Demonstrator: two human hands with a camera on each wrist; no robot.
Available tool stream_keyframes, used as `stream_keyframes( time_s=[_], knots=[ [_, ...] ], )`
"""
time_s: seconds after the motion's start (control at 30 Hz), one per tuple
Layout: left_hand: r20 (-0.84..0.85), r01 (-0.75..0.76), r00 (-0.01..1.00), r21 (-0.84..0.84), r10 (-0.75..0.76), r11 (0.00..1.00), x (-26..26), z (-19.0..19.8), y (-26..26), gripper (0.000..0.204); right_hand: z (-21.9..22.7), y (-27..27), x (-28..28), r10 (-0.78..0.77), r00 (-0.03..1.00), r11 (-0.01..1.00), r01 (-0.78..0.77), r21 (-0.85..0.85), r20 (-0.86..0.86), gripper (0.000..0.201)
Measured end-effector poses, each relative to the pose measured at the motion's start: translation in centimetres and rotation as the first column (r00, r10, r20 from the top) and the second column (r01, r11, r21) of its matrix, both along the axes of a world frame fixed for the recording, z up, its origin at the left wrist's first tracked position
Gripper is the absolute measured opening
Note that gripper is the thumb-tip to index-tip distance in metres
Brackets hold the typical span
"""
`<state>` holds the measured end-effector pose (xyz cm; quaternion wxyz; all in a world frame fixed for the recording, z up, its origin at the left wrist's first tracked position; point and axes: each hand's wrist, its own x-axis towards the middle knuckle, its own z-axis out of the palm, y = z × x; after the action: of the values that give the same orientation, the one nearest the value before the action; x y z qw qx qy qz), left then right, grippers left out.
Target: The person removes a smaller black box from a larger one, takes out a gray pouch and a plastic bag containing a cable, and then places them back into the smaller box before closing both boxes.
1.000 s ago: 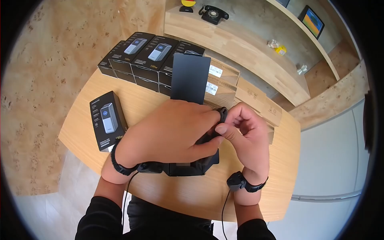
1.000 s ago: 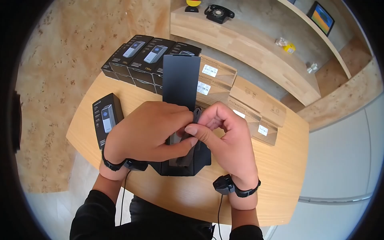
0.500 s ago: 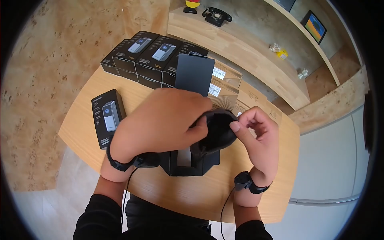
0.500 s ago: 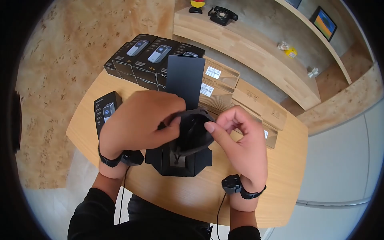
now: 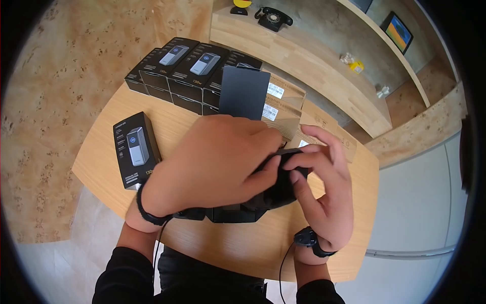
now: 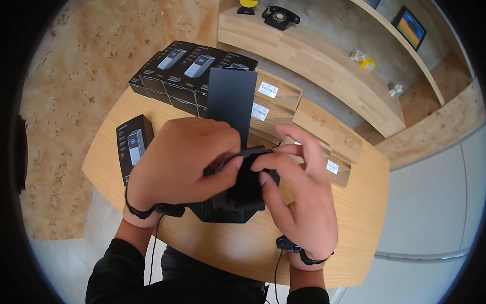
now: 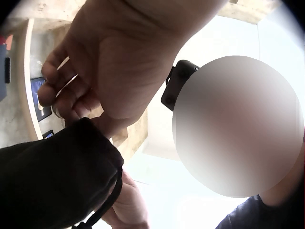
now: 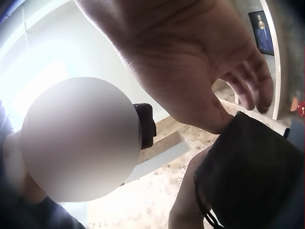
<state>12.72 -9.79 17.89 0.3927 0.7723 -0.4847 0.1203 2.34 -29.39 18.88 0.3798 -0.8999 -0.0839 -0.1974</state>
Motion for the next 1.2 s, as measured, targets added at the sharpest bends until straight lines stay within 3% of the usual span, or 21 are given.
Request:
stream_keyframes(
  time_s=[0.07,0.1,0.23,0.33,0.47,0.77,0.97,1.1,1.2],
  knots=[
    [0.056,-0.002,0.998,-0.035,0.004,0.999,-0.5,-0.3,-0.5,0.014,-0.6,-0.4,0.1,0.071,0.993,0.997,-0.073,-0.009,-0.092,0.024],
    [0.084,-0.004,0.996,-0.054,0.009,0.999,-0.7,-0.4,-0.7,0.013,-0.8,-0.9,0.3,0.095,0.989,0.990,-0.106,-0.096,-0.118,0.022],
    [0.151,-0.028,0.988,-0.035,0.033,0.999,-1.4,-1.0,-1.6,0.013,-1.8,-0.9,1.0,0.074,0.946,0.962,-0.151,-0.228,-0.316,0.019],
    [0.201,-0.029,0.979,-0.015,0.032,0.999,-1.7,-1.4,-2.0,0.013,-2.8,0.0,1.2,-0.064,0.936,0.936,-0.064,-0.347,-0.345,0.014],
    [0.230,-0.047,0.972,-0.018,0.049,0.999,-2.1,-2.1,-2.3,0.013,-4.3,0.3,1.8,-0.086,0.957,0.890,-0.050,-0.453,-0.276,0.016],
    [0.227,-0.015,0.974,-0.024,0.020,1.000,-2.2,-2.4,-2.5,0.015,-5.1,0.7,2.5,0.044,0.996,0.979,-0.059,-0.197,-0.080,0.021],
    [0.134,0.047,0.990,-0.025,-0.043,0.999,-2.1,-2.5,-2.7,0.016,-5.2,0.7,2.5,0.069,0.995,0.994,-0.075,-0.080,-0.076,0.018],
    [-0.030,0.157,0.987,-0.034,-0.158,0.987,-1.8,-1.9,-2.5,0.020,-4.1,0.5,2.4,0.108,0.975,0.980,-0.071,0.186,-0.196,0.023],
    [-0.171,0.313,0.940,0.083,-0.296,0.946,-0.9,1.0,-0.4,0.035,-3.0,-1.1,1.2,0.167,0.925,0.967,-0.086,0.240,-0.341,0.033]
  ],
)
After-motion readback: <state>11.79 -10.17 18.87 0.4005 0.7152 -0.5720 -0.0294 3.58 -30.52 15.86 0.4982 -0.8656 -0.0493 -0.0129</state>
